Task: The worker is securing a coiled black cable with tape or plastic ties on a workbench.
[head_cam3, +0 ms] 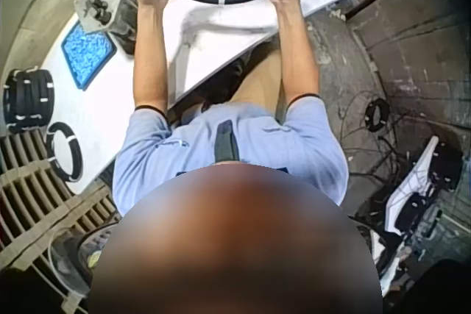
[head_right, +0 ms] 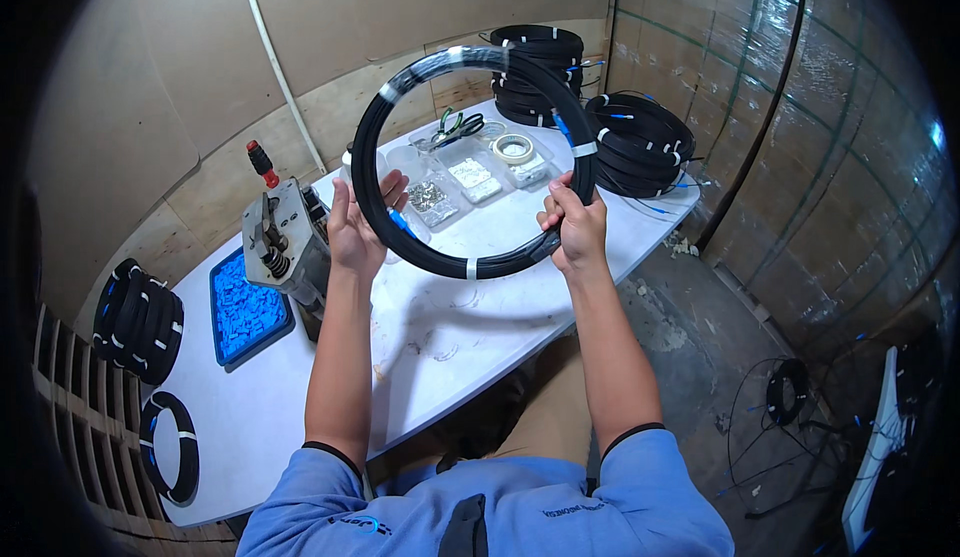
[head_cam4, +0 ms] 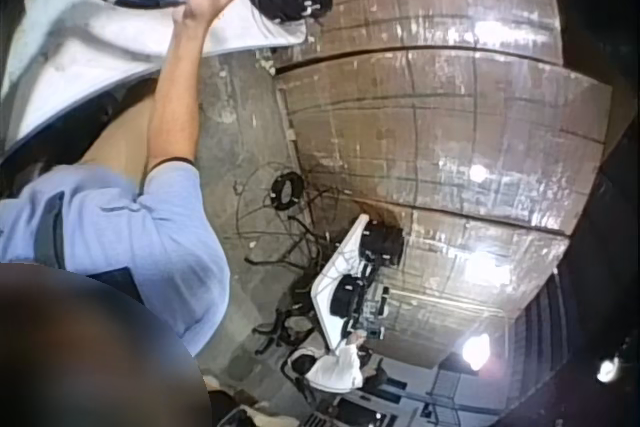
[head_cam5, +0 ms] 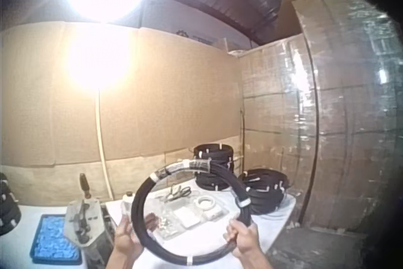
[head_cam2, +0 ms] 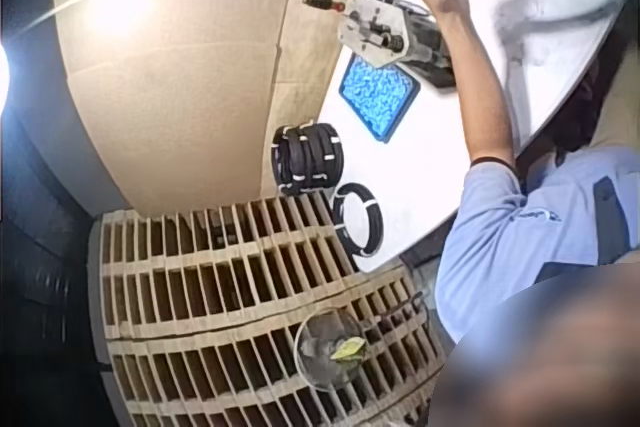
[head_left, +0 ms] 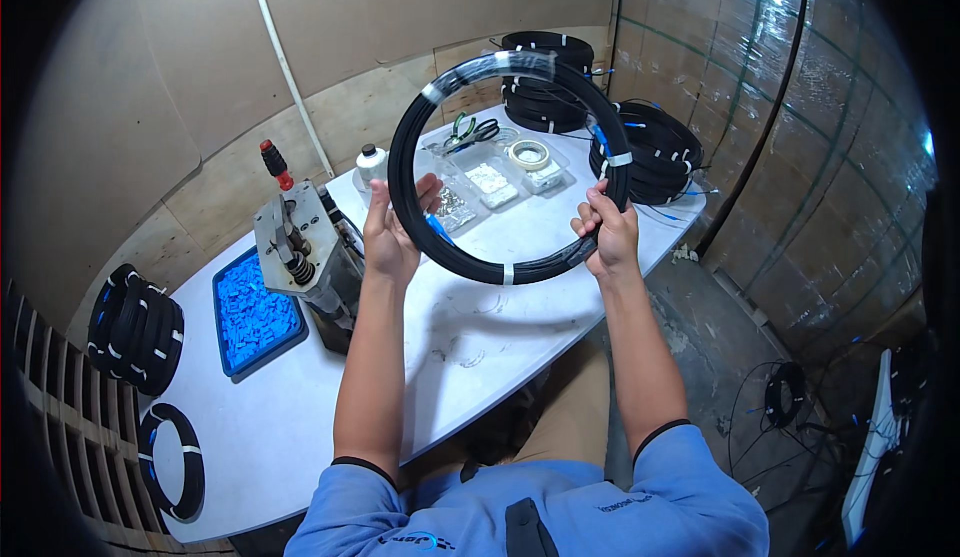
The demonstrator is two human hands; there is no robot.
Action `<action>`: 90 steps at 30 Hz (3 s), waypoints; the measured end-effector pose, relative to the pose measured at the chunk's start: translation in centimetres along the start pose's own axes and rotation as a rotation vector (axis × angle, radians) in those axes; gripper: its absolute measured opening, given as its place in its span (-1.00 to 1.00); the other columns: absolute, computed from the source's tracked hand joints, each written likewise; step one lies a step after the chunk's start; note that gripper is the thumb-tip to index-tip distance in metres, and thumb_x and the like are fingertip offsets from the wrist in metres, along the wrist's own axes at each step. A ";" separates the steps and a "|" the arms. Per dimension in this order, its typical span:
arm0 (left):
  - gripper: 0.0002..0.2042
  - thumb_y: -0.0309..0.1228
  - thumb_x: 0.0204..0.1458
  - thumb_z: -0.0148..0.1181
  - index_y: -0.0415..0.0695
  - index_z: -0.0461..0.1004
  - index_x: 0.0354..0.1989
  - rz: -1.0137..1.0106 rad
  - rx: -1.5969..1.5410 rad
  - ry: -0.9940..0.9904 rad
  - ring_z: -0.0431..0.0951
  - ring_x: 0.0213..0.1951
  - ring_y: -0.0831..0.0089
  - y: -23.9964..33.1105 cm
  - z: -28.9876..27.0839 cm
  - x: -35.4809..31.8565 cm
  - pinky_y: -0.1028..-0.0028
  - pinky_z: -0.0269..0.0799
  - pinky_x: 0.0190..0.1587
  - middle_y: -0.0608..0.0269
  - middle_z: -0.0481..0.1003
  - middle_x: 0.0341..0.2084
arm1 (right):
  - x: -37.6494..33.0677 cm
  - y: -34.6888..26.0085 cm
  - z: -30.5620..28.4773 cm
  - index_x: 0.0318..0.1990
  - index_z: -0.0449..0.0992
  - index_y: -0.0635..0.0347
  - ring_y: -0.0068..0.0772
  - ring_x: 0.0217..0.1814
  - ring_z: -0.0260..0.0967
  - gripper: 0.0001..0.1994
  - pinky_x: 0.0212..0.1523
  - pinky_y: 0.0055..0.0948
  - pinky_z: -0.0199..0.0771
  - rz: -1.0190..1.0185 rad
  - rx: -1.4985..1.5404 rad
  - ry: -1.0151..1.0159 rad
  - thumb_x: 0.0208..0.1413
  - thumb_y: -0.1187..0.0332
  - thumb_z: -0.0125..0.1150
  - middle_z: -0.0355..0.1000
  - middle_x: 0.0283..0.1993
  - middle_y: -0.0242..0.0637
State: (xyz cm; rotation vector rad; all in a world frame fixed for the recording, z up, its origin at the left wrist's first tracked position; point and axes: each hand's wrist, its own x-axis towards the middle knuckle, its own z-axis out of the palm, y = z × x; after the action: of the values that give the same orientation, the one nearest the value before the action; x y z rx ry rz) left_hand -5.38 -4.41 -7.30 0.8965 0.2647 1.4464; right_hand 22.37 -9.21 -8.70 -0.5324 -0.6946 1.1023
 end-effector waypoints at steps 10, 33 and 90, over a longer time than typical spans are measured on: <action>-0.74 -0.24 0.10 0.30 -0.09 0.34 -0.30 0.014 0.119 0.219 0.36 -0.61 0.55 -1.3 2.6 -1.1 0.48 0.40 -0.52 0.42 0.30 -0.65 | -1.0 2.3 1.1 -0.25 0.34 0.03 -0.68 -0.62 0.09 -0.89 -0.57 -0.56 0.21 -0.054 0.151 0.002 0.16 0.52 0.08 0.14 -0.62 -0.55; -0.69 -0.19 0.07 0.30 0.04 0.27 -0.50 -0.337 0.409 0.026 0.15 -0.72 0.71 4.0 -1.0 3.2 0.61 0.07 -0.66 0.53 0.18 -0.72 | 0.9 -5.3 3.9 -0.28 0.41 0.22 -0.56 -0.62 0.36 -0.79 -0.58 -0.50 0.45 0.115 -0.531 -0.181 0.06 0.37 0.34 0.33 -0.57 -0.41; -0.69 -0.27 0.21 0.11 0.04 0.22 -0.57 -0.117 -0.023 0.249 0.12 -0.76 0.67 -1.7 2.2 -0.6 0.54 0.17 -0.63 0.54 0.09 -0.79 | -2.1 3.1 2.6 -0.32 0.25 0.08 -0.52 -0.52 0.23 -0.85 -0.32 -0.36 0.39 -0.042 0.156 0.089 0.13 0.43 0.13 0.18 -0.59 -0.46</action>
State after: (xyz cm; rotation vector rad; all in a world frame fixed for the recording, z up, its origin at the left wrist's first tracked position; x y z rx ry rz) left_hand -2.81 -5.58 -7.22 0.6705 0.4767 1.4487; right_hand 17.98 -9.89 -9.58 -0.4286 -0.5345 1.0767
